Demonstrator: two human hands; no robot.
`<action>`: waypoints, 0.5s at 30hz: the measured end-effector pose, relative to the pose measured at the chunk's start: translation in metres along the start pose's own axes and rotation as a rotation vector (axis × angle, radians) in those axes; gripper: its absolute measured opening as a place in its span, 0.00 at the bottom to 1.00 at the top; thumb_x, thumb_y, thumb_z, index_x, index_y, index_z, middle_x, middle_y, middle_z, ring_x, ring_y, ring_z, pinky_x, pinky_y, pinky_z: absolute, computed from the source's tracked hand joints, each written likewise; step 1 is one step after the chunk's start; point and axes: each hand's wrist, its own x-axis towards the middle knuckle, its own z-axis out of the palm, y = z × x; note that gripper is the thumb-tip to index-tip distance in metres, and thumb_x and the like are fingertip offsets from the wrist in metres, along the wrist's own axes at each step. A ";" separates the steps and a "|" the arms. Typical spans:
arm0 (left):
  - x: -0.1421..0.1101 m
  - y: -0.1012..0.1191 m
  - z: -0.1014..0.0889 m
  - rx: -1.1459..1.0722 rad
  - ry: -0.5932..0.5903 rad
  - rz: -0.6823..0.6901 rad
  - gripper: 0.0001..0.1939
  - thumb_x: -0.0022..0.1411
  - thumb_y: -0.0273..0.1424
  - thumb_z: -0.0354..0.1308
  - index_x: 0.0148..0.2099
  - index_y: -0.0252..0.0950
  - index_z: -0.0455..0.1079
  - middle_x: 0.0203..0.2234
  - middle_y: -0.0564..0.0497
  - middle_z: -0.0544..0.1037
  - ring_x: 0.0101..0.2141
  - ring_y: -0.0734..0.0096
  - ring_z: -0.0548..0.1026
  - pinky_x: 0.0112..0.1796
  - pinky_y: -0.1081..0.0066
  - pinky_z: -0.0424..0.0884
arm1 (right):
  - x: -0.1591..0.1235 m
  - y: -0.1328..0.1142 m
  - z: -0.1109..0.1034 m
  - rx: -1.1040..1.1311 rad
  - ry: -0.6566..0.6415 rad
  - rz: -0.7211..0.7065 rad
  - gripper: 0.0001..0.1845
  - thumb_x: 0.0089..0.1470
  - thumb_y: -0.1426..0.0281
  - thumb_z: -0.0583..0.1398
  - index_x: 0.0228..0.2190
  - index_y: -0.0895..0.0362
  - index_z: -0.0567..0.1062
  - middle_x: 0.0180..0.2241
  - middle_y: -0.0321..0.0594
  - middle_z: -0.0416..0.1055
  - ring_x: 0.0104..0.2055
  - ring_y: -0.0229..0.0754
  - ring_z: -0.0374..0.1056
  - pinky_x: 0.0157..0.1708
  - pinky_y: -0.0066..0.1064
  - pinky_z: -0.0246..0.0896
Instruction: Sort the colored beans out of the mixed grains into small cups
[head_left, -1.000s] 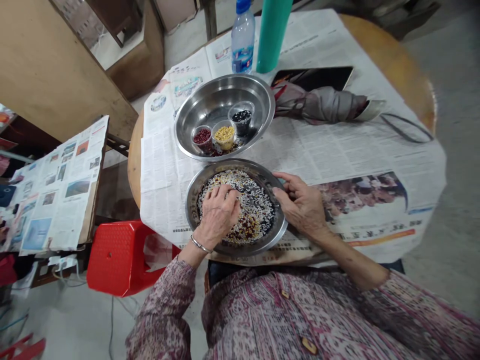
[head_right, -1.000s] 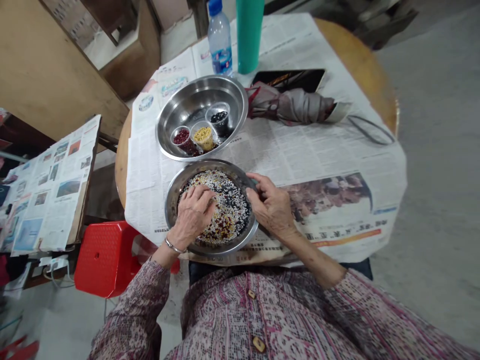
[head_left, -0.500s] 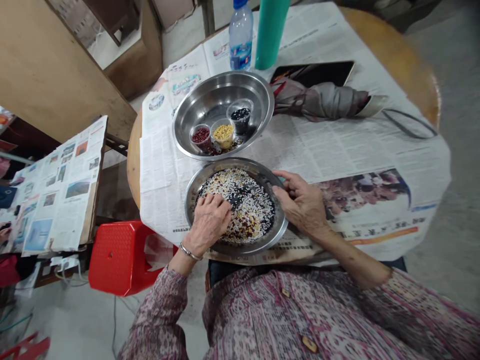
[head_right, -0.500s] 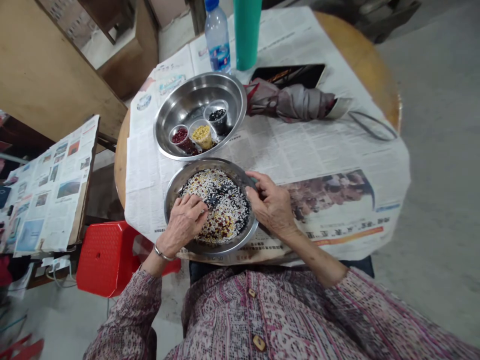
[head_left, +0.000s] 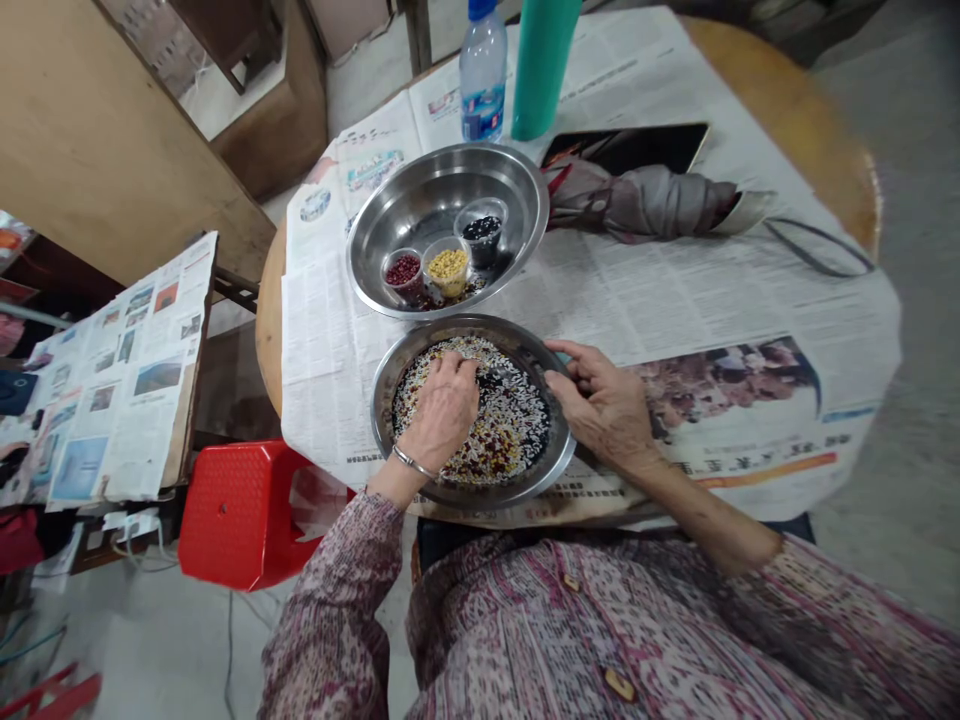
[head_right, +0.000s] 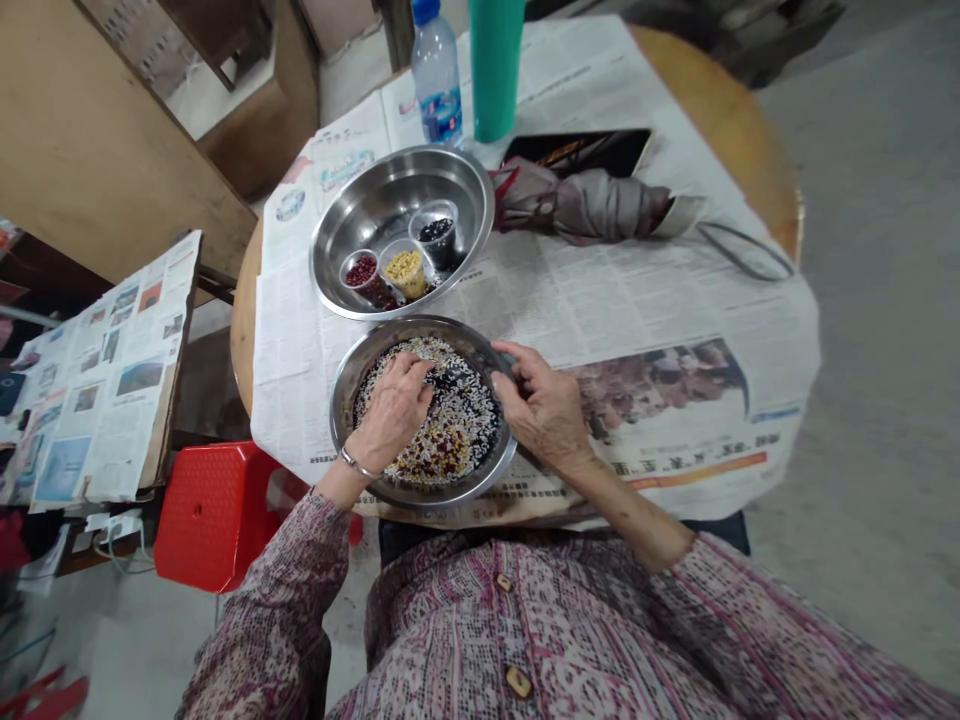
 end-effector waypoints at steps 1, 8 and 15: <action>0.003 0.001 0.000 -0.014 -0.021 0.005 0.12 0.69 0.21 0.50 0.52 0.32 0.69 0.48 0.42 0.73 0.51 0.61 0.72 0.56 0.60 0.70 | 0.000 0.000 0.000 -0.001 -0.001 0.002 0.19 0.57 0.65 0.58 0.49 0.57 0.76 0.20 0.29 0.58 0.19 0.34 0.52 0.21 0.30 0.51; 0.016 0.011 0.006 -0.109 -0.052 0.058 0.14 0.66 0.19 0.49 0.50 0.32 0.70 0.44 0.43 0.74 0.47 0.64 0.74 0.52 0.62 0.74 | 0.000 -0.003 -0.001 0.014 0.000 0.015 0.19 0.57 0.65 0.59 0.48 0.56 0.76 0.20 0.30 0.59 0.19 0.34 0.52 0.20 0.29 0.51; 0.012 0.013 0.002 -0.139 0.012 0.067 0.14 0.66 0.18 0.49 0.50 0.34 0.69 0.46 0.44 0.73 0.49 0.65 0.73 0.54 0.61 0.73 | 0.001 -0.004 -0.001 0.017 0.006 0.001 0.18 0.57 0.65 0.59 0.48 0.57 0.76 0.20 0.29 0.59 0.19 0.34 0.53 0.20 0.29 0.52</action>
